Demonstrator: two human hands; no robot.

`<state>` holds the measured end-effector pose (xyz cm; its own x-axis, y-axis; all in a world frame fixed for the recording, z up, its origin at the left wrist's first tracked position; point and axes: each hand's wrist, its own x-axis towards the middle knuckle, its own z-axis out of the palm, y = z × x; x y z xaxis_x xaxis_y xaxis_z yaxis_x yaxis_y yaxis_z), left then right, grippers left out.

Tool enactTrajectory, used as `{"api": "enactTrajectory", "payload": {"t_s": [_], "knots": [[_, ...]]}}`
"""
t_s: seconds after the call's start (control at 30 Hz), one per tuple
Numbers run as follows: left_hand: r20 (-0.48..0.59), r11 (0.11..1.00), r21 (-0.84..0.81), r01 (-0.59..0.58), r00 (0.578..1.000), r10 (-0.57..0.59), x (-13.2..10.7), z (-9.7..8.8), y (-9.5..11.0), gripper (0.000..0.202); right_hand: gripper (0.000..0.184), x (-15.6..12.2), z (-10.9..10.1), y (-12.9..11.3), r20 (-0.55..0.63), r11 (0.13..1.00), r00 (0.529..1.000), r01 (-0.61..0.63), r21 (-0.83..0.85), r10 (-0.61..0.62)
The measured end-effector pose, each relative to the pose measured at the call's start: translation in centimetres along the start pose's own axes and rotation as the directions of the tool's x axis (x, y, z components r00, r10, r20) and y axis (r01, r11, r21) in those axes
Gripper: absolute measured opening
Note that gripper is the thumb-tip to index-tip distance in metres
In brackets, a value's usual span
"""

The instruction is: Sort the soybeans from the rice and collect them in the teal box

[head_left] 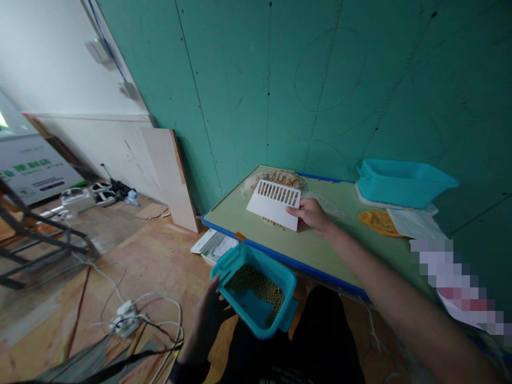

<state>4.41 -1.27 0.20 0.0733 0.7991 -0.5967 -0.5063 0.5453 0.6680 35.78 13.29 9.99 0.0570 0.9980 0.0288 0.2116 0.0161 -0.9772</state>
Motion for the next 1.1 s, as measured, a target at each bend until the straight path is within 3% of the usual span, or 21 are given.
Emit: {"api": "enactTrajectory", "payload": {"t_s": [0.33, 0.7, 0.93, 1.1], "knots": [[0.039, 0.998, -0.027, -0.059, 0.997, 0.060, -0.4, -0.1, -0.3, 0.041, 0.018, -0.8, 0.6, -0.5, 0.062, 0.998, 0.998, -0.023, 0.060, 0.020], [0.015, 0.998, 0.032, -0.055, 0.998, 0.054, -0.4, -0.2, 0.0, 0.058, 0.021, -1.4, 0.9, -1.0, 0.122, 0.996, 0.992, -0.025, 0.082, 0.015], [0.020, 0.998, -0.011, -0.062, 0.998, 0.062, -0.5, -0.1, 0.0, 0.049, 0.020, -1.7, 1.0, -1.4, 0.141, 0.994, 0.988, -0.068, 0.086, 0.055], [0.024, 0.995, -0.001, -0.098, 0.995, 0.098, -0.6, 0.0, -0.1, 0.059, 0.021, -2.0, 1.0, -1.7, 0.166, 0.993, 0.984, -0.080, 0.092, 0.064]]}}
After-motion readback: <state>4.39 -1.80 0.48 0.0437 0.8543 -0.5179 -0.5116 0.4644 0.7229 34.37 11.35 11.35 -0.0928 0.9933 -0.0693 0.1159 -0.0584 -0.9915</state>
